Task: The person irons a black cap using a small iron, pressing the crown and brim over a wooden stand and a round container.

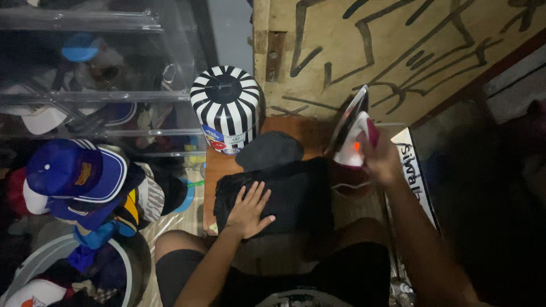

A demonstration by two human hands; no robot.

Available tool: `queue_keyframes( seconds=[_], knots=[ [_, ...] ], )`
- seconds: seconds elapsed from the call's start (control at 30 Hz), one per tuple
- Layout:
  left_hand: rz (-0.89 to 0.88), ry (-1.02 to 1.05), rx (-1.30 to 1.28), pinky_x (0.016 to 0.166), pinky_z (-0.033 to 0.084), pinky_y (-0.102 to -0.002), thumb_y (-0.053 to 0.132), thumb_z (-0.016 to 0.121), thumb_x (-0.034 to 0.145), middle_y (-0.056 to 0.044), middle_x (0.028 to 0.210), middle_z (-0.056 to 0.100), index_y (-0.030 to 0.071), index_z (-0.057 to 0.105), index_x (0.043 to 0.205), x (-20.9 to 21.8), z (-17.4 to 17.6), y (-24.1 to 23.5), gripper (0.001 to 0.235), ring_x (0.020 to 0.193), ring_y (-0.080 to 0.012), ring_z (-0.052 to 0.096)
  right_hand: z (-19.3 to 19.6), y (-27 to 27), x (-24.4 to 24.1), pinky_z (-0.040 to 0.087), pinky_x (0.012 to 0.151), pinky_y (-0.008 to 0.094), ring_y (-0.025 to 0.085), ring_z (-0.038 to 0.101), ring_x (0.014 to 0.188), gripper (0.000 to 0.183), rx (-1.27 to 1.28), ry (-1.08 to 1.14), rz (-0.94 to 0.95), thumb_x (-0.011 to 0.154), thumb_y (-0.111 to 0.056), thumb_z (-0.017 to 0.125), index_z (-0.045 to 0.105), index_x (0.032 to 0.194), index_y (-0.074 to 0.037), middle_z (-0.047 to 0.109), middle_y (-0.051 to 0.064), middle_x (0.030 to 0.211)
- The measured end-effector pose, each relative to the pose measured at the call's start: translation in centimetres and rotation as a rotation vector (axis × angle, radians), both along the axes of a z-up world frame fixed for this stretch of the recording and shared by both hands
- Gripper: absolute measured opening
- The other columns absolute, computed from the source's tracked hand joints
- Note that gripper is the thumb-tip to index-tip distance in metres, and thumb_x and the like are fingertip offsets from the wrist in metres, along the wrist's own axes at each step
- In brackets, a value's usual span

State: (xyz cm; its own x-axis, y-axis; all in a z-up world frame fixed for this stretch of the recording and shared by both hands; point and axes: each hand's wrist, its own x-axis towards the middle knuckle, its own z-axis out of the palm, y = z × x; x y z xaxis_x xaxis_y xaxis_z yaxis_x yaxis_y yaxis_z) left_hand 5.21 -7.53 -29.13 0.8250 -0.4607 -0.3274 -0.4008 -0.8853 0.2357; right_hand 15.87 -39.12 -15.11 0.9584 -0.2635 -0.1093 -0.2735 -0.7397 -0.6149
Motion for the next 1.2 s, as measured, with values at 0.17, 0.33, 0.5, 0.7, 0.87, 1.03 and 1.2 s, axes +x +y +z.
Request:
queue_keyframes(
  seconds=[0.17,0.33,0.5,0.7,0.87,1.03,1.2],
  knots=[
    [0.229,-0.296,-0.289,0.107,0.027,-0.048,0.034,0.042,0.094,-0.012,0.146,0.032,0.015,0.043,0.133,1.1,-3.3,1.1,0.043,0.138,-0.0306,0.026,0.4,-1.9,-1.7,0.046,0.075,0.056,0.046,0.060,0.094,0.036,-0.051,-0.147,0.238,0.086,-0.026,0.061,0.053,0.118,-0.010,0.063,0.026,0.092],
    [0.489,-0.344,-0.277,0.094,0.041,-0.045,0.026,0.040,0.096,-0.006,0.136,0.047,0.020,0.048,0.130,4.2,-5.2,3.2,0.035,0.127,-0.0269,0.042,2.7,4.1,-3.5,0.049,0.080,0.052,0.042,0.061,0.096,0.038,-0.072,-0.035,0.410,0.088,-0.039,0.055,0.059,0.117,-0.016,0.064,0.020,0.097],
    [0.497,-0.164,-0.190,0.099,0.039,-0.037,0.020,0.037,0.095,-0.005,0.132,0.053,0.019,0.049,0.131,8.0,-8.7,4.8,0.038,0.124,-0.0238,0.047,-2.4,8.3,-4.6,0.050,0.068,0.045,0.037,0.064,0.081,0.032,-0.270,-0.138,0.664,0.087,-0.042,0.055,0.061,0.104,-0.016,0.064,0.016,0.086],
    [0.492,-0.149,-0.152,0.101,0.043,-0.033,0.022,0.044,0.094,-0.002,0.131,0.053,0.019,0.057,0.123,8.7,-8.1,5.5,0.032,0.124,-0.0217,0.048,-9.1,10.9,-4.6,0.050,0.058,0.047,0.038,0.067,0.063,0.040,-0.472,-0.278,0.999,0.089,-0.045,0.052,0.060,0.087,-0.006,0.064,0.020,0.068],
    [0.473,-0.163,-0.187,0.099,0.046,-0.040,0.021,0.047,0.093,-0.005,0.122,0.058,0.017,0.063,0.114,8.4,-5.5,5.3,0.027,0.113,-0.0303,0.056,-7.8,11.4,-4.6,0.051,0.059,0.041,0.031,0.068,0.067,0.037,-0.518,-0.176,1.027,0.089,-0.045,0.052,0.060,0.088,-0.010,0.066,0.013,0.071],
    [0.545,-0.185,-0.182,0.091,0.047,-0.041,0.028,0.044,0.094,-0.008,0.104,0.065,0.019,0.061,0.104,9.6,-6.4,5.8,0.022,0.103,-0.0289,0.062,-7.6,12.2,-4.6,0.050,0.058,0.041,0.031,0.068,0.066,0.036,-0.514,-0.173,0.975,0.086,-0.046,0.056,0.061,0.083,-0.011,0.066,0.013,0.069],
    [0.591,-0.284,-0.239,0.088,0.043,-0.042,0.030,0.044,0.093,-0.009,0.092,0.067,0.019,0.055,0.098,9.4,-7.6,6.3,0.016,0.096,-0.0281,0.064,-6.2,12.8,-4.6,0.051,0.065,0.044,0.034,0.068,0.074,0.041,-0.516,-0.026,0.992,0.090,-0.047,0.047,0.059,0.086,-0.008,0.066,0.017,0.075]
  ],
)
